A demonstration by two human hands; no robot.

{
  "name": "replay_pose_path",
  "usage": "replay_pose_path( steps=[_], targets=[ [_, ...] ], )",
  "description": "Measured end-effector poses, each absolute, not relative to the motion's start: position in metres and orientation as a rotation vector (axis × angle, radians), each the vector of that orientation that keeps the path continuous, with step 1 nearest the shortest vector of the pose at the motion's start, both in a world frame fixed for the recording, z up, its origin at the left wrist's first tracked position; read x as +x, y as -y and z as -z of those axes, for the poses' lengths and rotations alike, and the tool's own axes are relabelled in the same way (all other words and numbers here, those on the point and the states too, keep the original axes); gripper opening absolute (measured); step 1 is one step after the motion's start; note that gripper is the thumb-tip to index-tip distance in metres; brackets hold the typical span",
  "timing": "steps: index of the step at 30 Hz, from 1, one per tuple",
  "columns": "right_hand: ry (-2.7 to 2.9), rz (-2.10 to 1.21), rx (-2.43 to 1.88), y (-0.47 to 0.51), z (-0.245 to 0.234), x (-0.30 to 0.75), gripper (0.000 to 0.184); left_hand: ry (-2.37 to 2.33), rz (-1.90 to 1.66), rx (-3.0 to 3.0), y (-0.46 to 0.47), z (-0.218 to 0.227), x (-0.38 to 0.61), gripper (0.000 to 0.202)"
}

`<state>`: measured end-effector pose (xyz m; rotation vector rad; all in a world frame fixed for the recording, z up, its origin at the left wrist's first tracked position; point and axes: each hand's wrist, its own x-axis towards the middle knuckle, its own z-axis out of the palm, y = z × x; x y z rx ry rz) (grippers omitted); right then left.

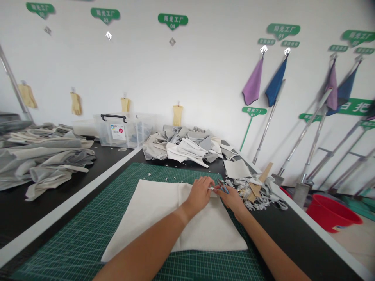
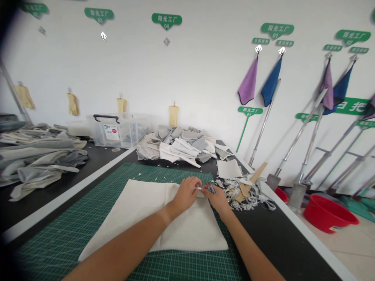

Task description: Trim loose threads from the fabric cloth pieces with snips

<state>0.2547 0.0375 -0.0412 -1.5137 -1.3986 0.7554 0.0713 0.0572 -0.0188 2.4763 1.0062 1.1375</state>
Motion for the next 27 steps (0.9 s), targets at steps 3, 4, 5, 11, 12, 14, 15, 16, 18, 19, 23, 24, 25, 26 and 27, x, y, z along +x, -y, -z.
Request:
replay_pose_path(
  steps=[3, 4, 5, 11, 12, 14, 15, 16, 18, 19, 23, 24, 25, 26, 27],
  targets=[
    [1.517, -0.554, -1.469, -0.039, 0.04, 0.256, 0.032, -1.011, -1.127, 2.479, -0.058, 0.02, 0.071, 0.022],
    [1.555, -0.506, -1.459, -0.039, 0.04, 0.256, 0.032, -1.006, -1.127, 2.48, -0.059, 0.021, 0.071, 0.021],
    [1.589, -0.467, -1.457, -0.039, 0.039, 0.256, 0.032, -0.999, -1.129, 2.48, -0.059, 0.021, 0.071, 0.02],
    [1.656, -0.407, -1.493, -0.035, 0.035, 0.253, 0.031, -0.998, -1.138, 2.457, -0.061, 0.022, 0.07, 0.015],
    [1.641, -0.416, -1.492, -0.034, 0.035, 0.253, 0.031, -1.008, -1.144, 2.449, -0.061, 0.022, 0.07, 0.014],
    [1.611, -0.428, -1.493, -0.034, 0.034, 0.254, 0.031, -1.031, -1.156, 2.435, -0.062, 0.024, 0.071, 0.013],
    [1.604, -0.429, -1.491, -0.034, 0.034, 0.255, 0.031, -1.039, -1.158, 2.431, -0.062, 0.025, 0.072, 0.013],
    [1.604, -0.426, -1.488, -0.034, 0.034, 0.256, 0.031, -1.045, -1.158, 2.43, -0.062, 0.026, 0.072, 0.012],
    [1.609, -0.412, -1.483, -0.035, 0.035, 0.257, 0.031, -1.053, -1.156, 2.427, -0.064, 0.028, 0.073, 0.011],
    [1.606, -0.403, -1.483, -0.036, 0.035, 0.258, 0.03, -1.058, -1.156, 2.423, -0.064, 0.029, 0.073, 0.011],
    [1.59, -0.384, -1.503, -0.037, 0.038, 0.258, 0.029, -1.07, -1.111, 2.424, -0.068, 0.03, 0.072, 0.018],
    [1.59, -0.386, -1.507, -0.037, 0.038, 0.258, 0.029, -1.067, -1.096, 2.433, -0.069, 0.031, 0.072, 0.023],
    [1.593, -0.386, -1.511, -0.037, 0.038, 0.258, 0.029, -1.064, -1.089, 2.441, -0.07, 0.031, 0.072, 0.026],
    [1.597, -0.383, -1.519, -0.036, 0.037, 0.258, 0.029, -1.058, -1.09, 2.448, -0.07, 0.031, 0.072, 0.028],
    [1.6, -0.378, -1.529, -0.035, 0.037, 0.257, 0.028, -1.054, -1.095, 2.454, -0.071, 0.031, 0.072, 0.029]
  ],
)
